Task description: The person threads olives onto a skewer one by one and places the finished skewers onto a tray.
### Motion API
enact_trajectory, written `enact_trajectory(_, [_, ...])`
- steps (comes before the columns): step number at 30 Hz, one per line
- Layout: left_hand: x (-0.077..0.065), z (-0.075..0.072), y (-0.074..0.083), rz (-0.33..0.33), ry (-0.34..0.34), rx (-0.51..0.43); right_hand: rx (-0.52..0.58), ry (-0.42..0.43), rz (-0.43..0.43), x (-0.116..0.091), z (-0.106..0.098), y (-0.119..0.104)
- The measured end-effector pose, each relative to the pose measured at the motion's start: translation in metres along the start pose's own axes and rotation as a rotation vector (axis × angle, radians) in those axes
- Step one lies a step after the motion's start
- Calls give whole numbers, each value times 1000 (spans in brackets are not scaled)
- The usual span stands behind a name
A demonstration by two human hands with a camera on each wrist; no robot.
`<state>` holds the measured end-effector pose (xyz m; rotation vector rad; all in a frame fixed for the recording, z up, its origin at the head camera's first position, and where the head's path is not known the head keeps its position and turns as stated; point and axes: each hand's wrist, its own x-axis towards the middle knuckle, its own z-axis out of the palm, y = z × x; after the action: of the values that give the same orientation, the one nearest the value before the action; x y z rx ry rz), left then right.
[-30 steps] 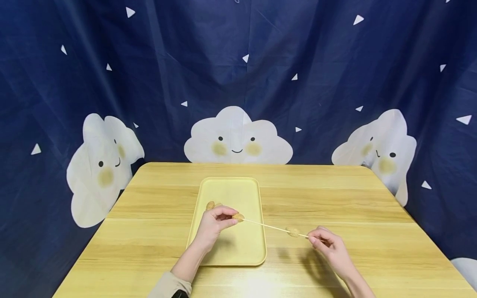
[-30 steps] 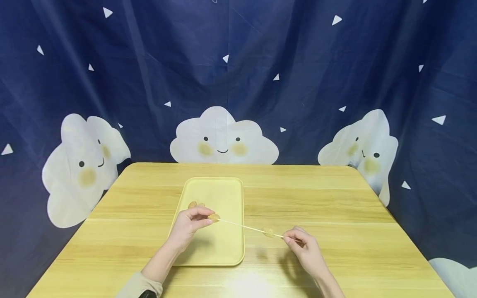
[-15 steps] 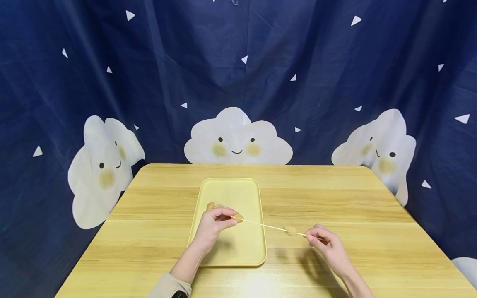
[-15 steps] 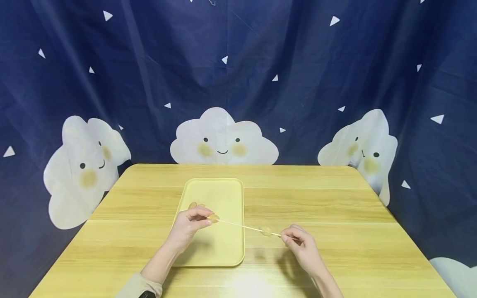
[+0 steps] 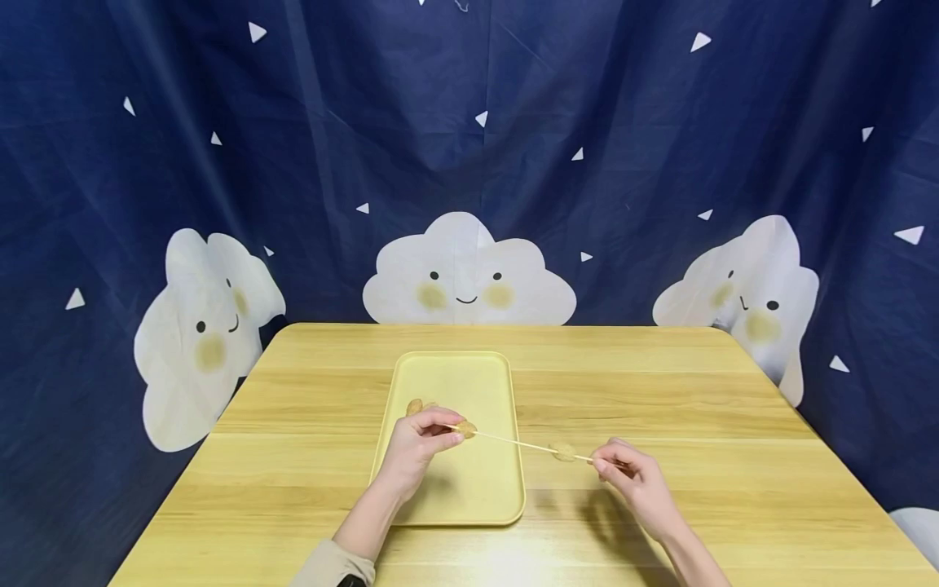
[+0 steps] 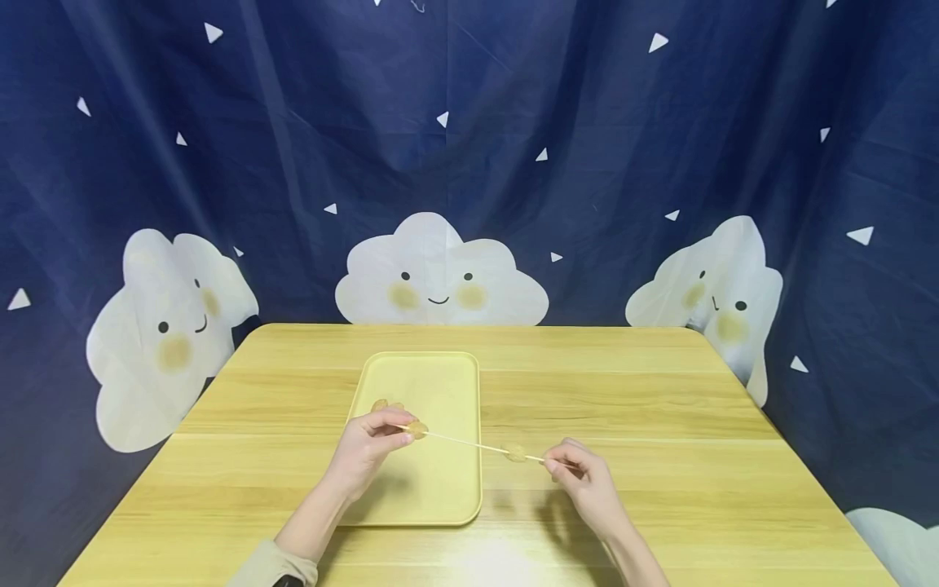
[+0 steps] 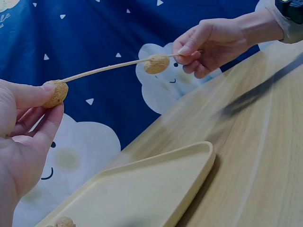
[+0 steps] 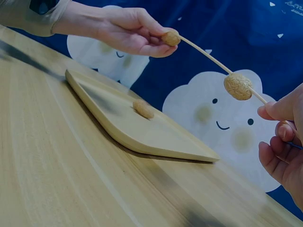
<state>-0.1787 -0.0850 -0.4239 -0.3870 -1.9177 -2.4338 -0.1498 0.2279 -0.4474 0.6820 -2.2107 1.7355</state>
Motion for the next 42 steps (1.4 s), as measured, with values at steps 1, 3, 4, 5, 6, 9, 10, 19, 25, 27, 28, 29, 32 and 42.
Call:
enact_trajectory(1, [0, 1, 0, -1, 3, -1, -2, 0, -3, 0, 0, 0])
enact_trajectory(3, [-1, 1, 0, -9, 15, -4, -13, 3, -5, 1, 1, -1])
enact_trajectory(4, [-1, 2, 0, -13, 21, -6, -18, 0, -6, 2, 1, -1])
enact_trajectory(5, [-1, 2, 0, -17, 27, -9, -22, 1, -5, 3, 1, -2])
enact_trajectory(6, [-1, 2, 0, -19, 32, -13, -21, -1, -2, 4, 1, -2])
enact_trajectory(9, [-1, 2, 0, -26, 43, -23, -14, -4, 7, 5, 3, -4])
enact_trajectory(10, [-1, 2, 0, -26, 45, -26, -7, -7, 6, 5, 3, -4])
enact_trajectory(19, [-1, 1, 1, -11, 37, -70, 39, -3, 12, 6, 10, -3])
enact_trajectory(25, [-3, 1, 0, -13, 51, -70, 46, 4, 8, 8, 13, -3])
enact_trajectory(27, [-4, 1, 0, -22, 56, -80, 57, 3, -5, 9, 15, -3])
enact_trajectory(28, [-4, 1, 0, -22, 55, -83, 63, 2, -8, 9, 16, -3])
enact_trajectory(29, [-4, 2, 0, -22, 54, -85, 69, 1, -9, 8, 16, -3])
enact_trajectory(32, [-3, 3, 2, -14, 43, -76, 77, 5, 5, 7, 18, -3])
enact_trajectory(42, [-5, 3, -3, 15, 23, -100, 94, 0, 13, 7, 21, -1])
